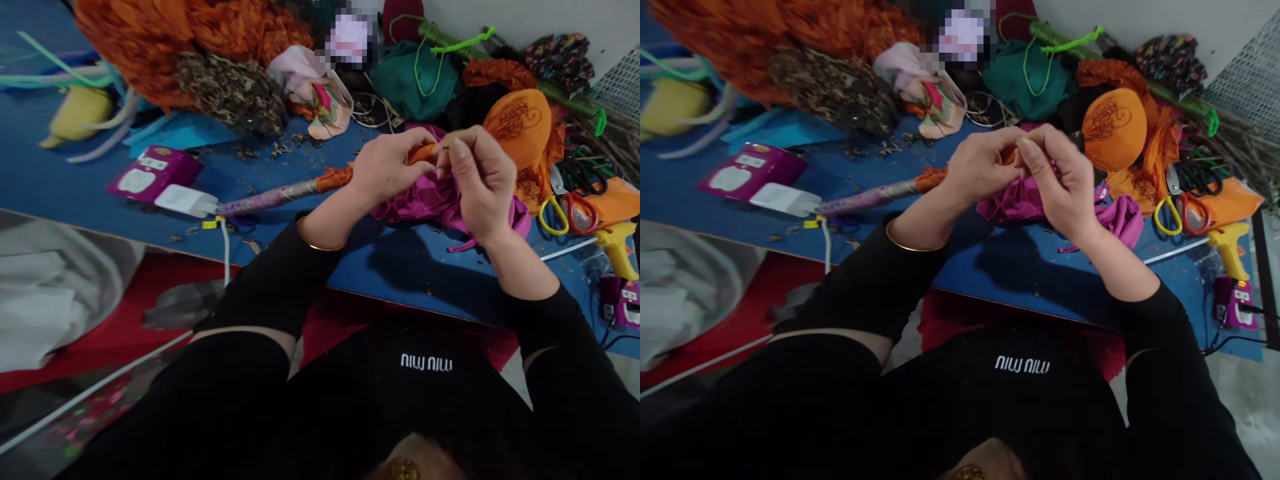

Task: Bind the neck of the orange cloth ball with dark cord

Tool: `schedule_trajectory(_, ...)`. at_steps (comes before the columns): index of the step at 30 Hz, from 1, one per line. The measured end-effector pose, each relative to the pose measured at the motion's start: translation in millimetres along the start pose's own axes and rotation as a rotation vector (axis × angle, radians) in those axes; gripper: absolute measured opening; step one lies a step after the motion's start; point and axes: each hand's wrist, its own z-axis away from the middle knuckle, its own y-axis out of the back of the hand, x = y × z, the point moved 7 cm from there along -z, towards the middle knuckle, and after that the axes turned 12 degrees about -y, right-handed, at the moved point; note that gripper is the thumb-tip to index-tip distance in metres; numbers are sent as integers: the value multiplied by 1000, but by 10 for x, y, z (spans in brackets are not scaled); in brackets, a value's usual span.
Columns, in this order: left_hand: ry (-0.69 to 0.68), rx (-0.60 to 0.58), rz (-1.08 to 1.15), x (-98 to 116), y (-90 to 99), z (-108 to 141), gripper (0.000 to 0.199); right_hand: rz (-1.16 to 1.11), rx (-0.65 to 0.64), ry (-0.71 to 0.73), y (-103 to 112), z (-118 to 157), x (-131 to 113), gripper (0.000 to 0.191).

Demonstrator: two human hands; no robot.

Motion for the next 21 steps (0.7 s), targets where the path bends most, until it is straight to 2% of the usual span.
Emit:
schedule_trajectory(3,-26,-2,17,-11,-15,8,39,138,-10,92,227,-115,-171,53)
schedule_trajectory(5,-35,-1,15,-18,-26,10,41,196,-77,39,285,-165,-199,55)
schedule_trajectory(7,-36,-8,16,-25,-48,9,43,197,-152,-38,289,-184,-176,56)
schedule_trajectory(10,-42,-22,40,-24,-73,6,41,184,-190,-28,265,-189,-144,57)
schedule_trajectory(13,-56,-49,72,-10,-89,5,37,110,-185,23,237,-214,-75,55)
schedule_trajectory(17,-48,-76,74,-10,-109,9,39,-73,-178,22,191,-283,53,52)
schedule_trajectory(21,-23,-76,30,2,-123,22,40,-113,-148,-3,145,-351,145,59)
